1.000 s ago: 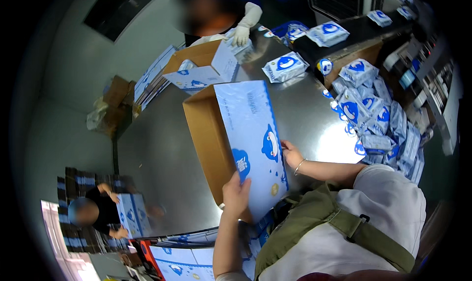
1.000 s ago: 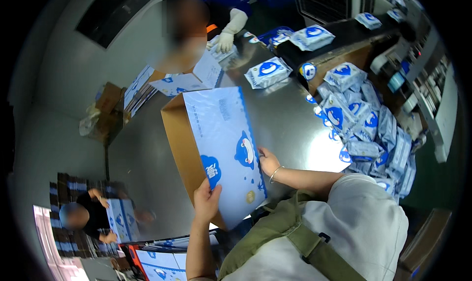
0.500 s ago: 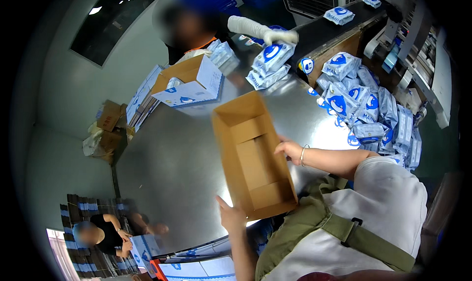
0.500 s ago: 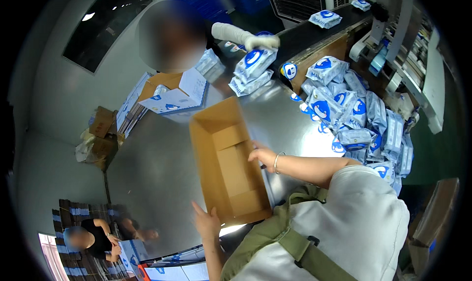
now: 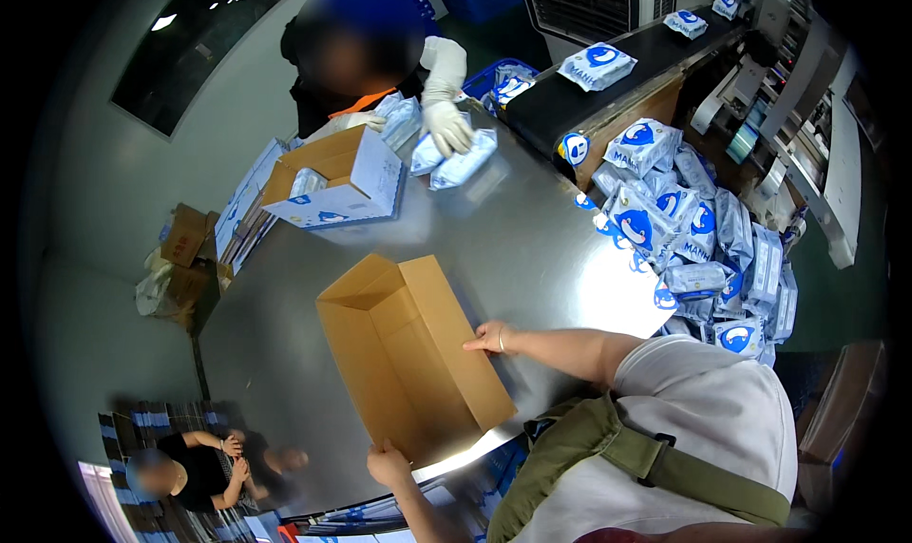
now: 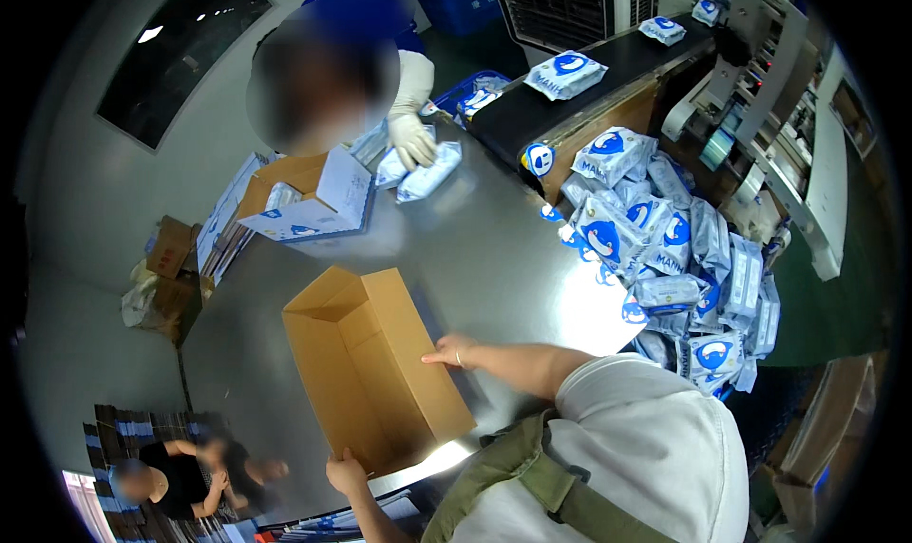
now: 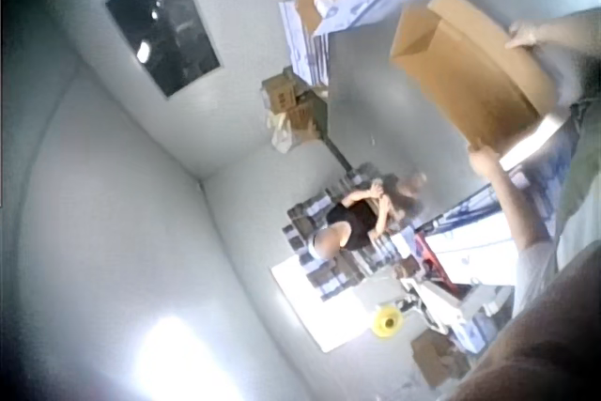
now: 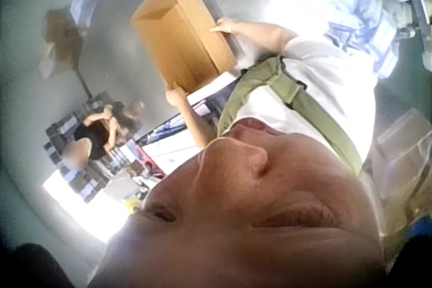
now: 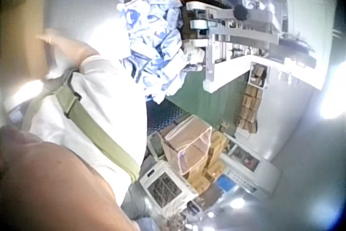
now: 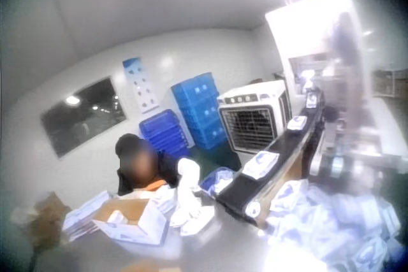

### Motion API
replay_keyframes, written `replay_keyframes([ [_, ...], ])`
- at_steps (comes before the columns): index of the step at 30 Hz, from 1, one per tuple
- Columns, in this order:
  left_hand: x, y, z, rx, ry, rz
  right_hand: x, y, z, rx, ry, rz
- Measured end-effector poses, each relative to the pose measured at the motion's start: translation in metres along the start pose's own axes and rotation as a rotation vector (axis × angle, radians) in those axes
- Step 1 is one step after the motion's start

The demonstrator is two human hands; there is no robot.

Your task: The person packs blue packages into cardboard boxes, placing the packages in rows inside the boxes and then moving the filled boxes aside.

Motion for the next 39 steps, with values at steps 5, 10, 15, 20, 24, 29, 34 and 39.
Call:
replay_keyframes([
  [5, 0.007, 0.004, 0.007, -0.052, 0.115, 0.022, 0.018, 0.234, 0.164, 0.508, 0.694, -0.578],
  [10, 0.004, -0.006, 0.017, -0.061, 0.137, 0.008, -0.037, 0.466, 0.239, 1.255, 0.503, -0.962],
  [15, 0.016, -0.003, 0.032, -0.112, 0.185, -0.020, -0.102, 0.460, 0.255, 1.344, 0.505, -0.782],
  [20, 0.005, -0.009, 0.030, -0.187, 0.213, 0.082, -0.048, 0.403, 0.266, 0.985, 0.965, -0.887],
  [24, -0.004, -0.019, 0.022, -0.213, 0.214, 0.112, 0.000, 0.344, 0.256, 0.043, 0.862, -0.406],
  [29, 0.006, -0.011, 0.029, -0.078, 0.202, 0.066, 0.077, 0.138, 0.281, -0.537, 0.658, 0.358],
  [34, 0.003, -0.005, 0.031, 0.066, 0.239, 0.026, 0.120, -0.117, 0.185, 0.107, 0.196, 0.973],
  [39, 0.009, -0.011, 0.036, 0.025, 0.180, 0.120, 0.138, -0.197, 0.091, 0.948, 0.553, 0.761],
])
Point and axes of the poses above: each hand's wrist, its own x-axis away from the middle knuckle, its own y-axis out of the back of the hand, z = x × y, the point moved 10 cm from there along -x, towards the middle knuckle, and after that the axes turned 11 degrees about -z, right-handed, at the moved point
